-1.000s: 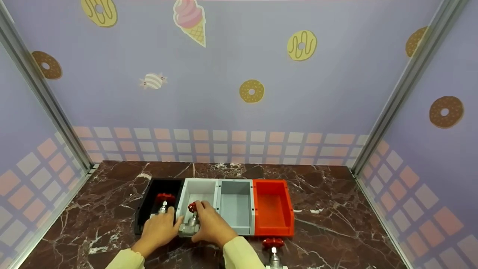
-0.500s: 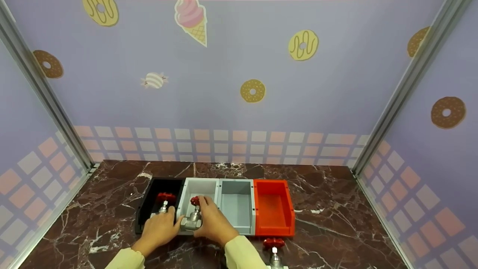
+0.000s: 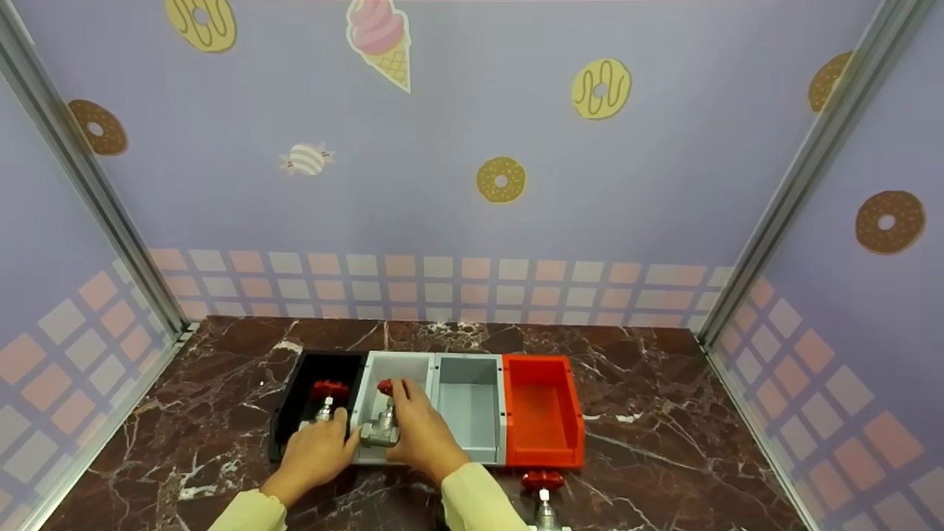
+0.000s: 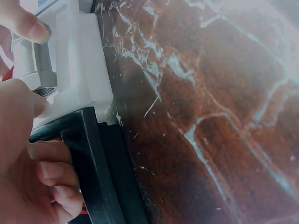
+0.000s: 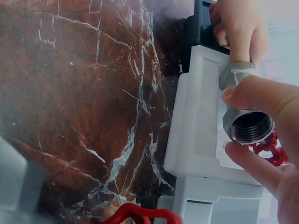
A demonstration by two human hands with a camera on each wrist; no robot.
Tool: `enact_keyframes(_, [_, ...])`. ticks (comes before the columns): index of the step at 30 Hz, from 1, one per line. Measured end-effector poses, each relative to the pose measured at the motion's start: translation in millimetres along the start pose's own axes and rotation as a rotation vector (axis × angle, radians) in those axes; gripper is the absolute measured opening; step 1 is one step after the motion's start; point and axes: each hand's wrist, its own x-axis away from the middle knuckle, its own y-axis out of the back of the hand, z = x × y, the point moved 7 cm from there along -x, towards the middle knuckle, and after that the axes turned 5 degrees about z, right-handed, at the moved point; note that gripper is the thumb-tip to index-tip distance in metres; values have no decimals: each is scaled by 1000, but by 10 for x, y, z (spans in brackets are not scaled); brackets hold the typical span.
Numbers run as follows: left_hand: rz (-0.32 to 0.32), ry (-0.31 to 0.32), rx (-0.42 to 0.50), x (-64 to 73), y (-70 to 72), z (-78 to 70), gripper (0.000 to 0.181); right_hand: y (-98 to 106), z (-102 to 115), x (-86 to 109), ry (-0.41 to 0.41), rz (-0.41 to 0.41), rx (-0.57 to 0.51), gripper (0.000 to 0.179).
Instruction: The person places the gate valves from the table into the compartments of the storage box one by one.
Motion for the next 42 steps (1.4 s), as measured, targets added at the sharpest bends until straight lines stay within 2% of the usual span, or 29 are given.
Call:
enact_keyframes(10, [39,-16,20,14,2,-10,35,5,0,-39,-9,-25,99,107])
enact_keyframes(20, [33,-27,18,18,15,-10,34,26,29,-110,-25,-12,157,104])
enact_keyframes(29, [20,-24,16,22,18,-15,34,16,80,-166,-37,-39,156,98])
enact_keyframes(36, [-16,-28,23,42,43,-21,35,-16,58,-226,-50,-20,133,97])
enact_keyframes(42, [-5,-22,20,25,35,-17,35,-27,29,-259,-60,-5,122,95])
